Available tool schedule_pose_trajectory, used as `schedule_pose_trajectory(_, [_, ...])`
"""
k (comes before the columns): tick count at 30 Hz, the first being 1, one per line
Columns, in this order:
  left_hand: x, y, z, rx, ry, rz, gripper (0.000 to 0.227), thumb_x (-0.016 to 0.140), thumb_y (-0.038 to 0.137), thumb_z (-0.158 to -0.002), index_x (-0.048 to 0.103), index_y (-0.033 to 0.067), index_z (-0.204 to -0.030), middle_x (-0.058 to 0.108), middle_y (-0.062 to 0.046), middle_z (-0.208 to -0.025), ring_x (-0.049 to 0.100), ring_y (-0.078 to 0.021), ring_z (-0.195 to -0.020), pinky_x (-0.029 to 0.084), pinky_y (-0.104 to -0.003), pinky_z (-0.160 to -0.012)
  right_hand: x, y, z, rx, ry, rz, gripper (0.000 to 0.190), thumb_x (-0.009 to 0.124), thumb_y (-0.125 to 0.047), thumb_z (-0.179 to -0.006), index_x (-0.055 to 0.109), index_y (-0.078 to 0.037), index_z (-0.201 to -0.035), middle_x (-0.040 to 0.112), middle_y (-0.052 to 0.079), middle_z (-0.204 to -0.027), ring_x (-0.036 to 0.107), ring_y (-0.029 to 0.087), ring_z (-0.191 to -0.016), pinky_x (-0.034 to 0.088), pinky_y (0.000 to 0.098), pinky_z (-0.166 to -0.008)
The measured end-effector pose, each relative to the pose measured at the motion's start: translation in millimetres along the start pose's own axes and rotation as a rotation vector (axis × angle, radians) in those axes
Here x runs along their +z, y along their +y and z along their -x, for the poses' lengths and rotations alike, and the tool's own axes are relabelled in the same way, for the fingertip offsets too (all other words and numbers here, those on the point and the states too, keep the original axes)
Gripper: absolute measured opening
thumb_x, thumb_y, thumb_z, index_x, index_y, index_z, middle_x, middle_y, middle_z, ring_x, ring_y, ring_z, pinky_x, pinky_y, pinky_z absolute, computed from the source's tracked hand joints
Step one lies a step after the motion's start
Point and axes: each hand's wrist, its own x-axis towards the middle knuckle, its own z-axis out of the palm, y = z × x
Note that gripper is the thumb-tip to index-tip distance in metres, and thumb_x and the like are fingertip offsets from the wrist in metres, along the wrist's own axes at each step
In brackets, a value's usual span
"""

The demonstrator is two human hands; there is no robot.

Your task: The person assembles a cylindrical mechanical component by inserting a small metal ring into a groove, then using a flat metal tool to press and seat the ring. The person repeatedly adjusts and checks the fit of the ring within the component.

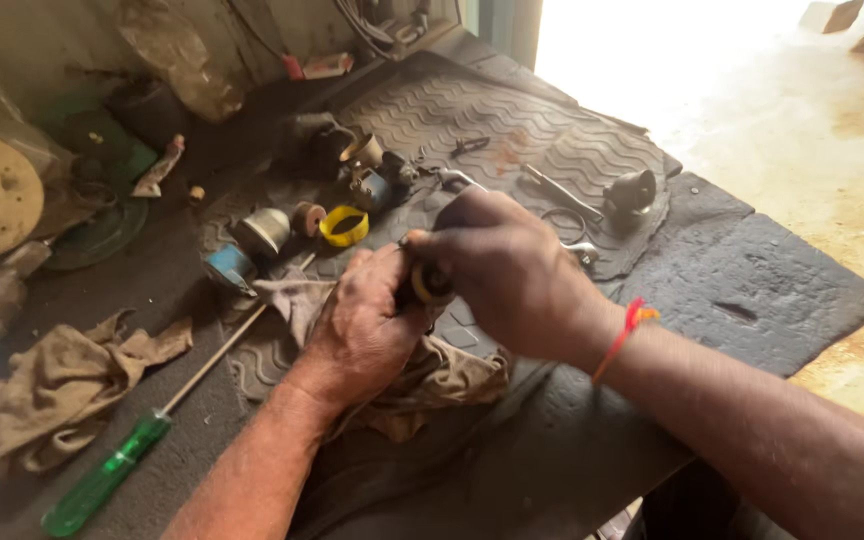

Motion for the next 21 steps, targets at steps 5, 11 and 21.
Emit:
schedule_pose_trajectory(5, [-10.8, 2.6, -0.6, -0.111, -0.1, 0.233, 0.025, 0.075, 0.02, -0.085, 0.072, 0.0087, -0.108, 0.074, -0.005, -0.096, 0.069, -0.0178, -0.093, 0.056, -0.034, -0.085, -2.4, 13.4, 0.2, 0.282, 0.093, -0.268, 0.025, 0.067, -0.004, -0.099, 0.077, -0.012, -0.12, 0.068, 0.006, -0.1, 0.068, 0.017, -0.088, 0.058, 0.0297, -0.077])
schedule_pose_trajectory(11, [-12.9, 1.8, 0.6, -0.302, -0.184, 0.484, 0.022, 0.072, 0.016, -0.091, 0.072, 0.0077, -0.111, 0.072, 0.002, -0.09, 0.063, -0.0082, -0.084, 0.055, -0.027, -0.075, 4.7, 7.8, 2.3, -0.031, -0.028, -0.217, 0.029, 0.067, -0.004, -0.098, 0.071, -0.007, -0.127, 0.066, 0.01, -0.112, 0.068, 0.021, -0.103, 0.057, 0.0313, -0.085])
schedule_pose_trajectory(21, [-13.4, 5.9, 1.4, -0.283, -0.132, 0.309, 0.025, 0.075, 0.015, -0.086, 0.073, 0.0094, -0.11, 0.075, 0.003, -0.088, 0.066, -0.0055, -0.081, 0.056, -0.025, -0.073, 8.3, 5.9, 1.9, 0.068, -0.032, -0.212, 0.026, 0.066, -0.003, -0.098, 0.075, -0.01, -0.122, 0.066, 0.009, -0.101, 0.069, 0.02, -0.09, 0.057, 0.0328, -0.076])
